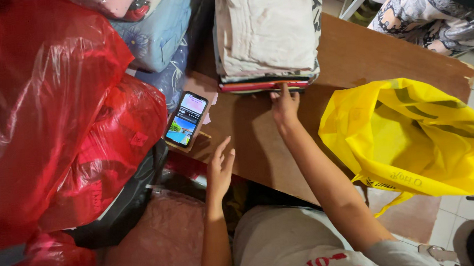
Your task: The person folds a white pair of shorts on a wooden table, smoothing the fabric and aligning the edges. They then place the folded shorts into a yellow tote bag along with other folded garments and adjust the bag's handles.
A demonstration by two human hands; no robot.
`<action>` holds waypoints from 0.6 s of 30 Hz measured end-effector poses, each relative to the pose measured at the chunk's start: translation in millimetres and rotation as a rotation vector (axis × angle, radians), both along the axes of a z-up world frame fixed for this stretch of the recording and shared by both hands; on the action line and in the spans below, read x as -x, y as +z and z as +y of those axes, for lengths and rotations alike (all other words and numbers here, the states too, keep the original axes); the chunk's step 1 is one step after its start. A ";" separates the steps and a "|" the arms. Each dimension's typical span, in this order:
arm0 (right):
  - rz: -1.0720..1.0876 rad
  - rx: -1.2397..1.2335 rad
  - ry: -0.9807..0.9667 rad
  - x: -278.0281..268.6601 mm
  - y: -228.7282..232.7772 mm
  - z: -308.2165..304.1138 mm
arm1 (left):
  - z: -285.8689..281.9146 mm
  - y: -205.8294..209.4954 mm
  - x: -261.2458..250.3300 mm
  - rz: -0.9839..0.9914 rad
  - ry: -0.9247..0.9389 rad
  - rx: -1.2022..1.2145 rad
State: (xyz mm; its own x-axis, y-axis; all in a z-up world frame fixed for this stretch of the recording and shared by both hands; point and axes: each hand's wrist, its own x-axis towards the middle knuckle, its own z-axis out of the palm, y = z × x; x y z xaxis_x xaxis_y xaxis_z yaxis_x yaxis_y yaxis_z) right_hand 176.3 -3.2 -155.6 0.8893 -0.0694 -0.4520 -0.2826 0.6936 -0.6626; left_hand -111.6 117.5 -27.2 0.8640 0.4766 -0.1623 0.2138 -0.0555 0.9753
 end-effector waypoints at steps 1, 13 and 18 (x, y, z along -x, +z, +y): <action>-0.008 0.032 0.021 1.3 -2.4 -14.1 | 1.9 -6.6 -3.6 -0.011 0.012 0.014; 0.120 0.031 0.312 123.0 -20.5 -122.7 | 42.4 -94.8 -82.1 0.073 0.135 -0.033; 0.214 -0.009 0.332 165.4 -13.3 -154.7 | 43.5 -62.0 -86.8 0.070 -0.009 0.234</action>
State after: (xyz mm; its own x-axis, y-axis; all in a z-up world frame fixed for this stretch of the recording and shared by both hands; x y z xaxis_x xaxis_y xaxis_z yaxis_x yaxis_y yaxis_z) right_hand 10.9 -157.9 -169.0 0.7482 0.2106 -0.6291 -0.6237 0.5467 -0.5587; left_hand -24.8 161.0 -89.2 0.8510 0.4108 -0.3272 0.2818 0.1684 0.9446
